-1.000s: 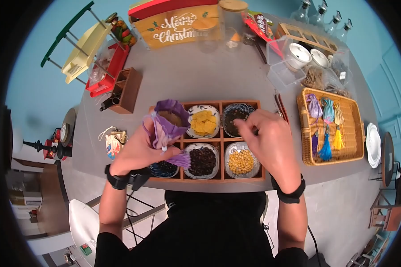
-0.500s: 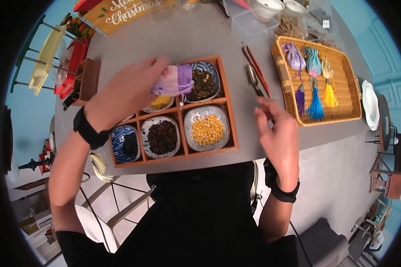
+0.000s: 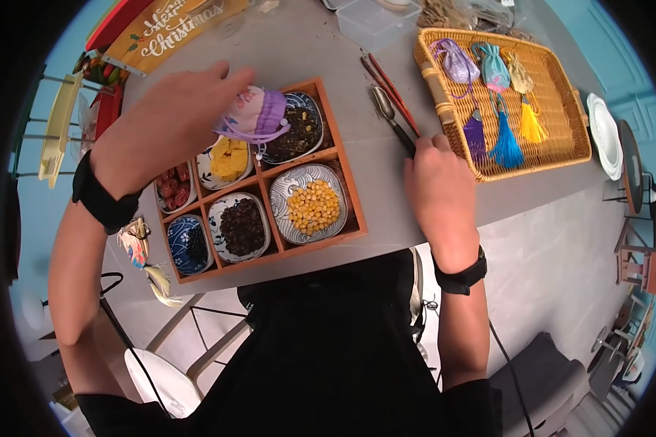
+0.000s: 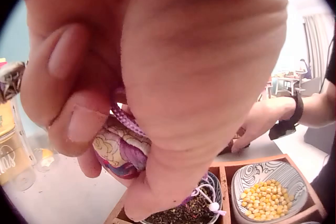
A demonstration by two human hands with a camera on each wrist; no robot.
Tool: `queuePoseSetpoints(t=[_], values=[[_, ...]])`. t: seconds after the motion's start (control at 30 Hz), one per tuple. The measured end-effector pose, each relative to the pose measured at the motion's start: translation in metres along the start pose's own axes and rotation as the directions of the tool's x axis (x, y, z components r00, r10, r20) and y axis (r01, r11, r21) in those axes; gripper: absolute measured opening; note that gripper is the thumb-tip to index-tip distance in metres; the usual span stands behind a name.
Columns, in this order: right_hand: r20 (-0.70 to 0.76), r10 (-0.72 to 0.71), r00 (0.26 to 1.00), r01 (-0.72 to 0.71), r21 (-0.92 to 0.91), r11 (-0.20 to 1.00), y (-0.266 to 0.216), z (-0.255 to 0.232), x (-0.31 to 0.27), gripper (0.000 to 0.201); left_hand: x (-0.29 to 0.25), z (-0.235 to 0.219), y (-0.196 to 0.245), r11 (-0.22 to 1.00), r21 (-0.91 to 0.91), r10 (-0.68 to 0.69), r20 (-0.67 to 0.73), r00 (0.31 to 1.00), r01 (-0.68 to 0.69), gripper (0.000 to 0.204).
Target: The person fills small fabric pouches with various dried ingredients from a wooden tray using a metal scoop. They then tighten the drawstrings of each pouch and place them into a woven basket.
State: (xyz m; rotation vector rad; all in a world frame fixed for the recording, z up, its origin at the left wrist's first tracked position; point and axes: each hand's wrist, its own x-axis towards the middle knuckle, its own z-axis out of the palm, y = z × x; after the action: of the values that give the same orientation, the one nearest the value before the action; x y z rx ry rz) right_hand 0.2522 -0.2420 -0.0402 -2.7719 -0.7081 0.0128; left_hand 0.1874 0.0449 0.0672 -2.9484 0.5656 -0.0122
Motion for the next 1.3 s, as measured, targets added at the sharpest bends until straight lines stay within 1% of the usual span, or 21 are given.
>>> queuePoseSetpoints(t=[0.03, 0.1, 0.13, 0.2, 0.23, 0.3, 0.33, 0.4, 0.43, 0.5, 0.53, 0.57, 0.63, 0.73, 0.83, 0.9, 1.0, 1.13, 1.2, 1.23, 1.3], values=[[0.0, 0.016, 1.0, -0.016, 0.009, 1.0, 0.001, 0.004, -0.001, 0.016, 0.0, 0.0, 0.0, 1.0, 0.003, 0.016, 0.008, 1.0, -0.016, 0.037], [0.014, 0.066, 0.998, -0.066, -0.019, 0.998, 0.001, 0.01, 0.003, 0.016, 0.005, -0.008, -0.004, 0.999, -0.023, -0.039, 0.065, 0.997, 0.041, 0.04], [-0.005, 0.087, 0.996, -0.088, -0.003, 0.996, 0.001, 0.011, 0.004, 0.016, 0.005, -0.012, -0.004, 1.0, -0.002, -0.016, 0.065, 0.998, 0.016, 0.04], [-0.108, 0.008, 0.994, -0.009, -0.005, 1.0, 0.005, 0.011, 0.0, 0.017, 0.006, -0.015, -0.002, 0.989, -0.068, -0.123, 0.151, 0.981, 0.134, 0.042], [-0.113, 0.016, 0.994, -0.017, -0.008, 1.0, 0.007, 0.008, -0.002, 0.017, 0.008, -0.016, -0.004, 0.99, -0.068, -0.114, 0.147, 0.982, 0.126, 0.042], [-0.307, -0.029, 0.951, 0.069, 0.121, 0.99, 0.007, 0.003, -0.01, 0.016, 0.004, -0.013, -0.007, 0.965, -0.186, -0.144, 0.21, 0.967, 0.185, 0.046], [-0.299, -0.039, 0.953, 0.078, 0.12, 0.99, 0.005, -0.002, -0.016, 0.016, 0.003, -0.011, -0.008, 0.962, -0.191, -0.154, 0.214, 0.965, 0.196, 0.046], [-0.144, 0.208, 0.967, -0.139, 0.387, 0.911, -0.001, -0.017, -0.027, 0.018, -0.001, -0.009, -0.012, 0.942, -0.285, -0.109, 0.243, 0.964, 0.179, 0.049], [-0.143, 0.202, 0.969, -0.132, 0.391, 0.911, -0.002, -0.025, -0.03, 0.018, -0.002, -0.008, -0.013, 0.941, -0.282, -0.117, 0.245, 0.962, 0.186, 0.049], [0.158, 0.23, 0.96, -0.271, 0.729, 0.629, -0.002, -0.037, -0.037, 0.021, -0.004, -0.006, -0.012, 0.918, -0.325, -0.141, 0.264, 0.954, 0.226, 0.052], [0.141, 0.166, 0.976, -0.211, 0.803, 0.557, -0.004, -0.033, -0.039, 0.02, -0.005, -0.007, -0.012, 0.919, -0.324, -0.141, 0.265, 0.954, 0.226, 0.052], [0.139, 0.167, 0.976, -0.21, 0.804, 0.556, -0.008, -0.032, -0.038, 0.02, -0.006, -0.008, -0.011, 0.905, -0.355, -0.14, 0.271, 0.952, 0.234, 0.052], [0.239, -0.024, 0.971, -0.207, 0.884, 0.419, -0.019, -0.03, -0.032, 0.018, -0.008, -0.011, -0.01, 0.892, -0.384, -0.14, 0.272, 0.952, 0.24, 0.052], [0.281, -0.08, 0.956, -0.23, 0.894, 0.385, -0.033, -0.036, -0.022, 0.017, -0.013, -0.012, -0.01, 0.845, -0.437, -0.185, 0.303, 0.935, 0.309, 0.051], [0.3, -0.126, 0.946, -0.242, 0.908, 0.341, -0.041, -0.036, -0.017, 0.019, -0.018, -0.008, -0.01, 0.861, -0.432, -0.162, 0.267, 0.95, 0.268, 0.051], [0.333, -0.13, 0.934, -0.293, 0.922, 0.253, -0.044, -0.034, -0.013, 0.02, -0.019, -0.005, -0.01, 0.853, -0.436, -0.172, 0.284, 0.943, 0.287, 0.049], [0.351, -0.121, 0.928, -0.321, 0.923, 0.213, -0.047, -0.022, -0.002, 0.022, -0.018, -0.005, -0.004, 0.863, -0.431, -0.167, 0.25, 0.954, 0.263, 0.049], [0.321, -0.115, 0.94, -0.287, 0.927, 0.243, -0.067, -0.017, 0.015, 0.026, -0.016, 0.001, 0.003, 0.89, -0.368, -0.199, 0.216, 0.956, 0.269, 0.046], [0.288, -0.192, 0.938, -0.241, 0.942, 0.233, -0.072, -0.012, 0.02, 0.029, -0.014, 0.012, 0.003, 0.944, -0.267, -0.165, 0.121, 0.979, 0.192, 0.046], [0.291, -0.189, 0.938, -0.245, 0.941, 0.232, -0.071, -0.011, 0.021, 0.029, -0.013, 0.014, 0.006, 0.944, -0.269, -0.162, 0.124, 0.979, 0.19, 0.046], [0.195, -0.266, 0.944, -0.069, 0.906, 0.418, -0.066, -0.011, 0.026, 0.03, -0.01, 0.017, 0.008, 0.976, -0.134, -0.165, 0.071, 0.984, 0.173, 0.034]])
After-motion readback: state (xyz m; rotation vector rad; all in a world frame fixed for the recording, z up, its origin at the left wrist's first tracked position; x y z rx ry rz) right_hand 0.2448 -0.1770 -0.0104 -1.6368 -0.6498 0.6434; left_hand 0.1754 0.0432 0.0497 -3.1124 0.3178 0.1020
